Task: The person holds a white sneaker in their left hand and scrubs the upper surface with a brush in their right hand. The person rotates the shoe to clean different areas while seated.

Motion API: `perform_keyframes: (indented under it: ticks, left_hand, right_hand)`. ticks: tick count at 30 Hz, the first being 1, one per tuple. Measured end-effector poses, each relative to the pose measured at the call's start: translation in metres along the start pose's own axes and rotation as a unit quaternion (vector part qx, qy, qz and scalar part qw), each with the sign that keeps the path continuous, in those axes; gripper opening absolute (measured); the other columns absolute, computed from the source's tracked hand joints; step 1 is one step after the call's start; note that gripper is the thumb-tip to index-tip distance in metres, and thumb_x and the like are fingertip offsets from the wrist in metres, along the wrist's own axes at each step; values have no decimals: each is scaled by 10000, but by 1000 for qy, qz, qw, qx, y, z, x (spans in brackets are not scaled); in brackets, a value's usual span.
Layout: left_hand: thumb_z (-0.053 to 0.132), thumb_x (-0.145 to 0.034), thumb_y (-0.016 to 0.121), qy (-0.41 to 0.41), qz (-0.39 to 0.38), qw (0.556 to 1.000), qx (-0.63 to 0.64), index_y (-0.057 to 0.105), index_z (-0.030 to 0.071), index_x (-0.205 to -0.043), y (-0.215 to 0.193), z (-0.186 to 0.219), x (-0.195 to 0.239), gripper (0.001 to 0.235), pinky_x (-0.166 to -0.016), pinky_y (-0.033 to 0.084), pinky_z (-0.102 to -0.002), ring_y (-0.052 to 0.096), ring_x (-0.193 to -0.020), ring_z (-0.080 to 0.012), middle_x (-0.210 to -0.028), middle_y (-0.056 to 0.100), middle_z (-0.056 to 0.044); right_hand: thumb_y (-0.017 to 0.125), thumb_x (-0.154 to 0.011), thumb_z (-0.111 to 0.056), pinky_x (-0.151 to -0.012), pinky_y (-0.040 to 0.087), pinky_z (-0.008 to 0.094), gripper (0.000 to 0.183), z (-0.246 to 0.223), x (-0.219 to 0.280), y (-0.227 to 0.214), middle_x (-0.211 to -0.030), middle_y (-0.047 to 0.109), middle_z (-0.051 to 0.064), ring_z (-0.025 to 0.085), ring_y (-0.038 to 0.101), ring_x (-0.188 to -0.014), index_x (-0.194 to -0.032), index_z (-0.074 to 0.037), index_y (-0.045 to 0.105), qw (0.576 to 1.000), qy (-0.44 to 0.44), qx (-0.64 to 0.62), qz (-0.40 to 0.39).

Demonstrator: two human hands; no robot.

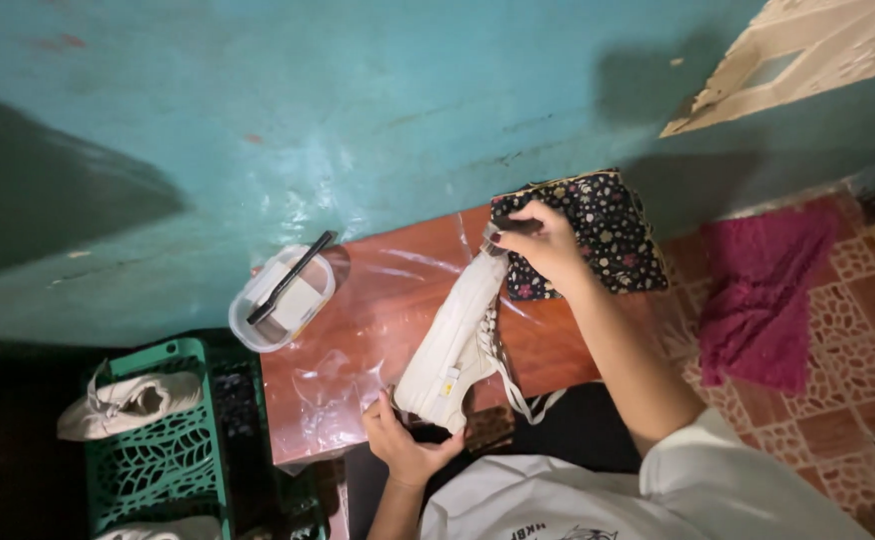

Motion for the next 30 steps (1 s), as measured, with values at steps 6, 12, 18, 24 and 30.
perform_keyframes:
  ticks: [6, 12, 18, 24, 30]
  left_hand:
    - [684, -580, 806, -9, -15, 1000, -7, 354, -77, -1500, 5, -7, 7, 1276, -863, 496, -456, 550, -958, -351, -1166, 546, -230]
    - [626, -566, 830, -2, -8, 1000, 1, 342, -82, -1508, 4, -6, 6, 1275, -860, 508, -440, 569, -957, -341, -1187, 570, -232]
    - [653, -585, 818, -7, -12, 1000, 2, 350, -87, -1500, 2, -3, 3, 1267, -854, 505, -432, 563, -942, -330, -1152, 565, -220]
    - [655, -567, 847, -6, -1, 1000, 18, 361, -92, -1490, -1, 5, -5, 1283, -870, 507, -428, 565, -957, -336, -1166, 563, -220]
    - [633, -615, 814, 11, 18, 1000, 11, 373, -75, -1498, -3, 5, -6, 1214, -823, 500, -391, 554, -901, -301, -1112, 563, -186]
  right_hand:
    - [746, -716, -16, -634, 641, 276, 352, -36, 21, 4, -1031, 726, 226, 292, 743, -888, -1046, 5, 626, 998, 23, 0, -57]
    - [859, -611, -186, -987, 399, 452, 418, -33, 29, 5, -1136, 626, 144, 312, 510, -1146, -1000, -120, 720, 976, -121, 179, -7]
    - [821, -687, -119, -745, 527, 332, 378, -17, 17, 4, -1033, 576, 177, 261, 597, -889, -1018, -13, 673, 984, -130, 119, 29]
    - [902, -636, -265, -966, 418, 495, 403, -36, 41, 30, -1216, 538, 169, 328, 474, -1093, -929, -107, 675, 945, -260, 198, 29]
    - [927, -608, -252, -983, 427, 501, 444, -51, 56, 32, -1199, 530, 181, 350, 472, -1133, -919, -76, 664, 925, -297, 224, 71]
Point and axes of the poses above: each hand's wrist, its own x-axis away from the middle knuckle, its own y-axis out of the palm, z = x × y, the point moved 3 cm from there along -x, towards the middle knuckle
